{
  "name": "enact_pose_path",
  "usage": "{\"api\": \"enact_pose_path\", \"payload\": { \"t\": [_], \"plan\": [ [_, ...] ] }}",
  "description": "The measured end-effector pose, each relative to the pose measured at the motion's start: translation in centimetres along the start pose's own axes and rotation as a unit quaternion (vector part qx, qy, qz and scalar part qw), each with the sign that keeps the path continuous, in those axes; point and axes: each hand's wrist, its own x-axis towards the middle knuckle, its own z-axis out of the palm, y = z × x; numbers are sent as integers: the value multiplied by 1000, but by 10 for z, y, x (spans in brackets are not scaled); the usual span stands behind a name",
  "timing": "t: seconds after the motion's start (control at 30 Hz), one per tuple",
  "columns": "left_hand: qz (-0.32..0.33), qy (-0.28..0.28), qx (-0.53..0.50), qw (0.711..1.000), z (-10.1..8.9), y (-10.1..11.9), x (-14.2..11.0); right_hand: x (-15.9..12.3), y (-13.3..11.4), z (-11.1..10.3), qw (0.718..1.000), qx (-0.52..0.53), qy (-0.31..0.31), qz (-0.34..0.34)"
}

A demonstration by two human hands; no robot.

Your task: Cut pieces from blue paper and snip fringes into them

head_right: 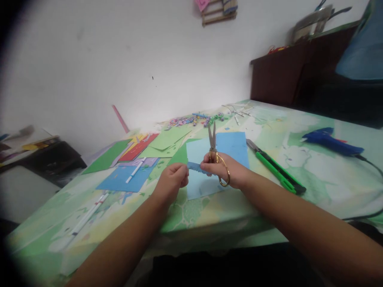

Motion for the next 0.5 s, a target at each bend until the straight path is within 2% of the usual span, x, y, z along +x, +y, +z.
{"api": "enact_pose_path", "payload": {
  "t": [0.1, 0.17, 0.27, 0.37, 0.5],
  "plan": [
    [5, -24, 16, 1000, 0, -1, 0, 0, -2, 0, 999, -33, -26, 8],
    [-1, -19, 6, 1000, 0, -1, 0, 0, -3, 0, 998, -54, -29, 10],
    [5, 0, -52, 999, 4, 1, -1, 1, -2, 0, 999, -33, 15, -1],
    [6, -20, -102, 995, 8, 4, -2, 3, 1, 2, 998, 8, 65, -14],
    [6, -54, -69, 996, 13, 3, -1, 5, 2, 6, 997, 7, 68, -20]
  ]
}}
